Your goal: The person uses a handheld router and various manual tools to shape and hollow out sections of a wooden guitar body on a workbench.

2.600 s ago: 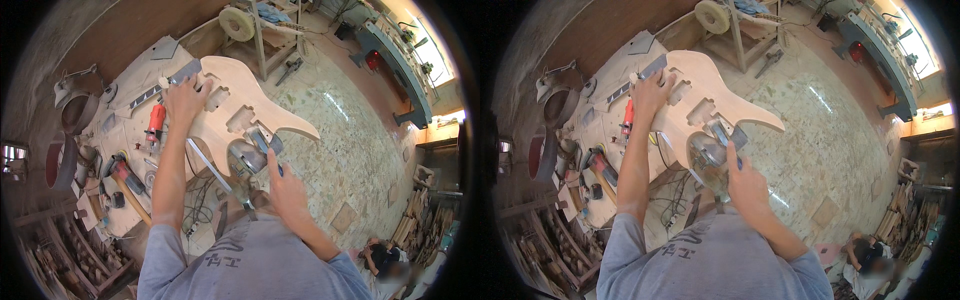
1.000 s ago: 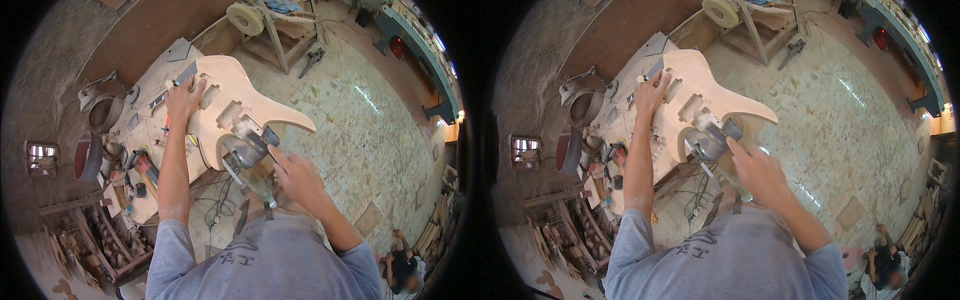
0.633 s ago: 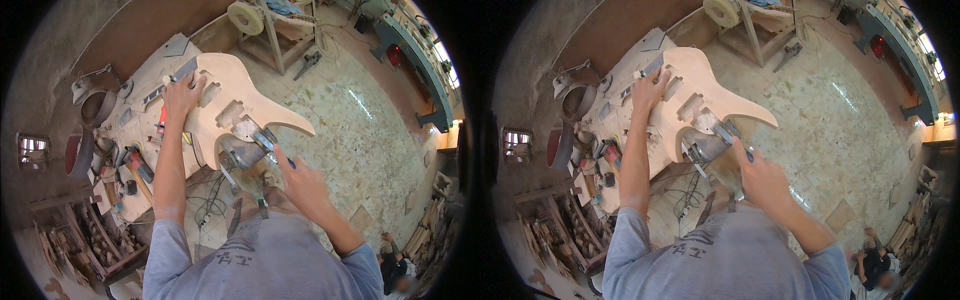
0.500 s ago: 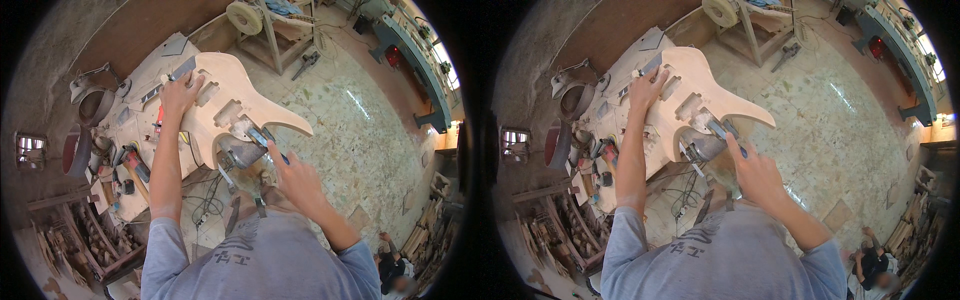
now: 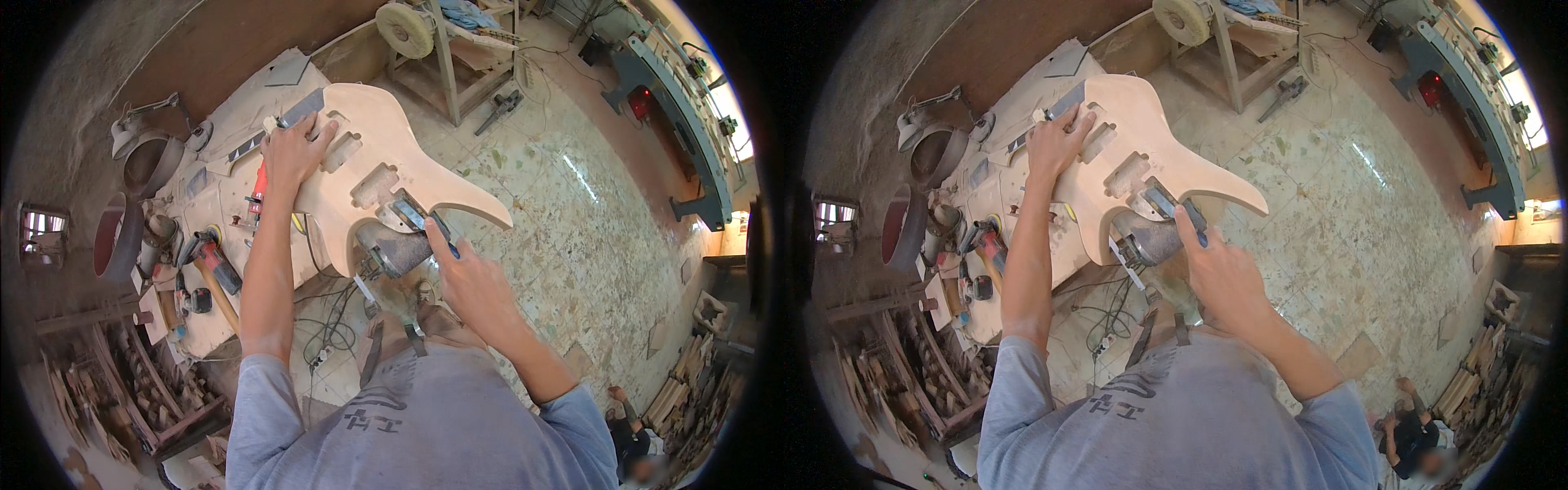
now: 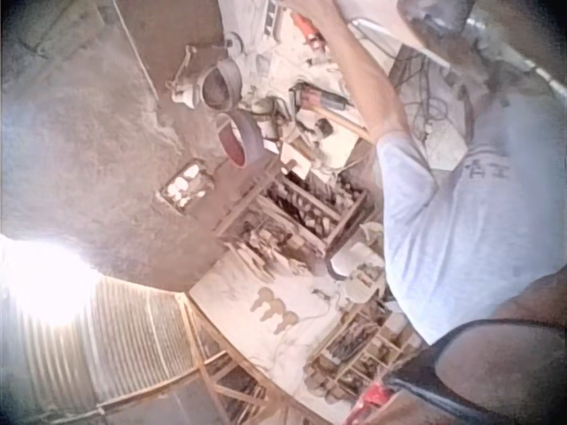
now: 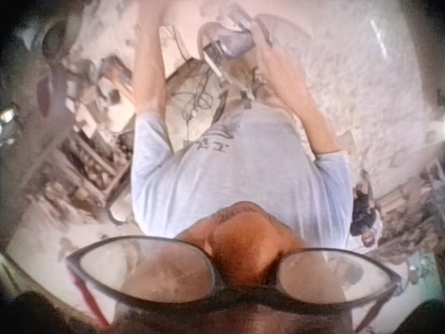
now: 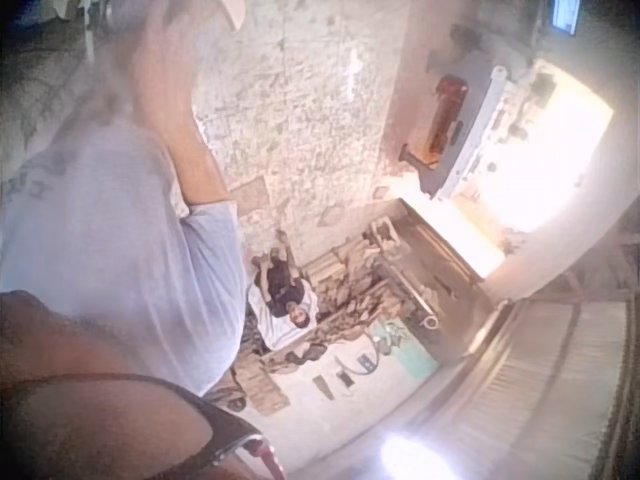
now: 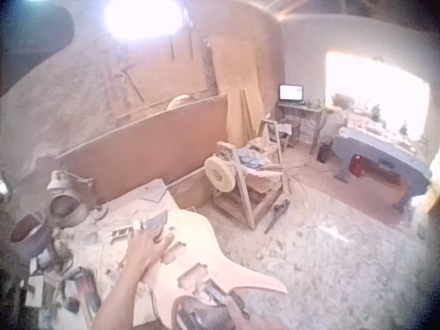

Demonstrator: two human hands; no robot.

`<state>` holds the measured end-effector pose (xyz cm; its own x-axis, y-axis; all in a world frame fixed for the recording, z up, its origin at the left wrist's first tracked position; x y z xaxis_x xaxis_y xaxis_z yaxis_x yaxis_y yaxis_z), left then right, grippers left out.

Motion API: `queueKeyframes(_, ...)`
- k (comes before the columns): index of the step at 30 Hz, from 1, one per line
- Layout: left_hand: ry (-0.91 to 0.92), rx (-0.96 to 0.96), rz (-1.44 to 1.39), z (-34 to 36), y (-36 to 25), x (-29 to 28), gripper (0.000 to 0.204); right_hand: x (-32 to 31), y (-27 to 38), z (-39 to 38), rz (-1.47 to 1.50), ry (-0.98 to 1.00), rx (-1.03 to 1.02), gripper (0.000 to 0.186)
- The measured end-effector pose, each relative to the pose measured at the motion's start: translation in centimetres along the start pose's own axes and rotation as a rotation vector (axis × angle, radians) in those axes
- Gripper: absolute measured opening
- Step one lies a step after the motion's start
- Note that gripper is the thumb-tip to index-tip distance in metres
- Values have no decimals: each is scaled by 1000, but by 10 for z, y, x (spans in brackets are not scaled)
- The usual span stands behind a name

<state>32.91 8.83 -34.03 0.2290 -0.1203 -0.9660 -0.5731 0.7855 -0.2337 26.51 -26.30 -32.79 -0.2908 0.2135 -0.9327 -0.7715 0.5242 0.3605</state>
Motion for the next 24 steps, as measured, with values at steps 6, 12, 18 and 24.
queueKeyframes(6, -44, -4, 5, 0, 5, -6, 74, -2, 1, -27, -14, 65, 14, 83)
queueKeyframes(12, -35, -6, 20, 1, 8, -2, 77, -1, 2, -20, -10, 24, -28, 83)
queueKeyframes(18, -21, 1, 25, 2, 3, 2, 79, -5, -1, -14, 35, 34, -33, 85)
queueKeyframes(24, -18, -7, 12, 2, 4, -7, 76, -6, 2, -26, -57, 119, 42, 84)
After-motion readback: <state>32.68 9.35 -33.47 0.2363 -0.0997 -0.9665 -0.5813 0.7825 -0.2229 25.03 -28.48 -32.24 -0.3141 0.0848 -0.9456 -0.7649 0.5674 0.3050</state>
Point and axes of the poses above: each hand's wrist, its own z-axis towards the middle knuckle, its own x-axis out of the palm, y = z × x, the point moved 7 cm from there along z, towards the middle knuckle, and after that the axes turned 8 degrees about -x, right-handed, at the moved point
